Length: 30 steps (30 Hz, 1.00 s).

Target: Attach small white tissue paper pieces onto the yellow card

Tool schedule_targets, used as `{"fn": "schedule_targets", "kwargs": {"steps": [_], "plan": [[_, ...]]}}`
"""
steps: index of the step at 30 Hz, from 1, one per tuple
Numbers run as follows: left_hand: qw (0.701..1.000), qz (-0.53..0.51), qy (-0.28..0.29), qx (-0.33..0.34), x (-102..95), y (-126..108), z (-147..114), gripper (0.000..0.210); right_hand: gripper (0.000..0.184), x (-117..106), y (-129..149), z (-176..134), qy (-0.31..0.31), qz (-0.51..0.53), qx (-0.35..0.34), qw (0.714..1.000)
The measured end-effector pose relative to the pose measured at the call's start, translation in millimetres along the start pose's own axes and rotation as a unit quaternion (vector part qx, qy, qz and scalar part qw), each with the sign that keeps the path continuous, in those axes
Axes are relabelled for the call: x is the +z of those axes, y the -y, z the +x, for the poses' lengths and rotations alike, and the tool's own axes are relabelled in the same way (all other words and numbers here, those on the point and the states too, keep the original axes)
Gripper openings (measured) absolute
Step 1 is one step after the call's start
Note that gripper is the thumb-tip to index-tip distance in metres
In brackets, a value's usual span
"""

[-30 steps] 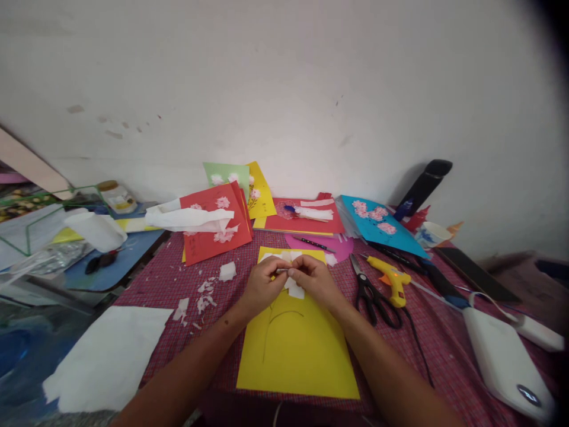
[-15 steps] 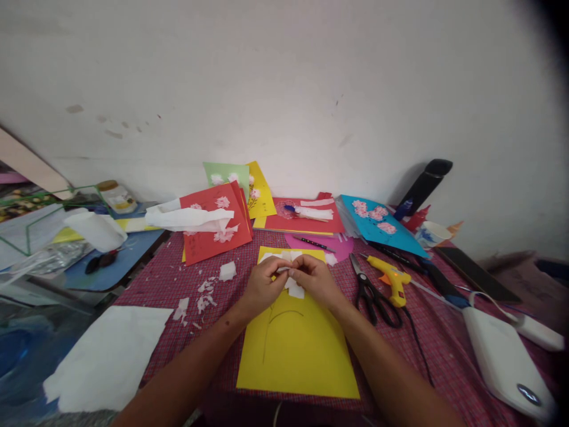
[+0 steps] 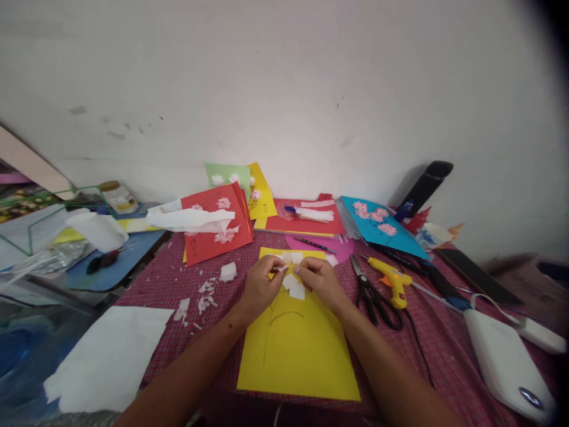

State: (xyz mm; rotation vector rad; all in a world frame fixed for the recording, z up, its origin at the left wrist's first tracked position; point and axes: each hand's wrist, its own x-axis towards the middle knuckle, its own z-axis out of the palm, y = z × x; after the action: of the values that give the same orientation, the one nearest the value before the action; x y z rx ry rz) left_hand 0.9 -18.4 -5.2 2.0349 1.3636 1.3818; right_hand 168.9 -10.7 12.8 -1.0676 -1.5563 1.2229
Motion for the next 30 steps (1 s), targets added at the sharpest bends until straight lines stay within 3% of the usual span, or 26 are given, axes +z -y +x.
{"fn": "schedule_targets", "kwargs": {"steps": [3,7,12,20,30], "plan": [[1.0,0.012,0.006,0.01,-1.2,0.4,0.6,0.007,0.027,4.3,0.3,-0.8,0.036,-0.002,0.008,0.999],[0.999,0.013,0.027,0.038,-1.2,-0.3,0.7,0.012,0.021,8.1,-6.2,2.0,-0.007,0.01,0.005,1.0],[0.997,-0.003,0.048,0.053,-1.0,-3.9,1.0,0.019,0.016,6.3,-11.1,4.8,-0.009,0.04,0.013,0.999],[0.994,-0.068,0.071,0.049,0.9,-1.3,-1.3,0.037,0.018,4.4,-8.3,4.0,0.015,0.105,0.053,0.993],[0.993,-0.076,0.076,0.052,0.6,0.0,-0.5,0.037,0.018,4.8,-12.4,5.1,0.026,0.18,0.061,0.981]]}}
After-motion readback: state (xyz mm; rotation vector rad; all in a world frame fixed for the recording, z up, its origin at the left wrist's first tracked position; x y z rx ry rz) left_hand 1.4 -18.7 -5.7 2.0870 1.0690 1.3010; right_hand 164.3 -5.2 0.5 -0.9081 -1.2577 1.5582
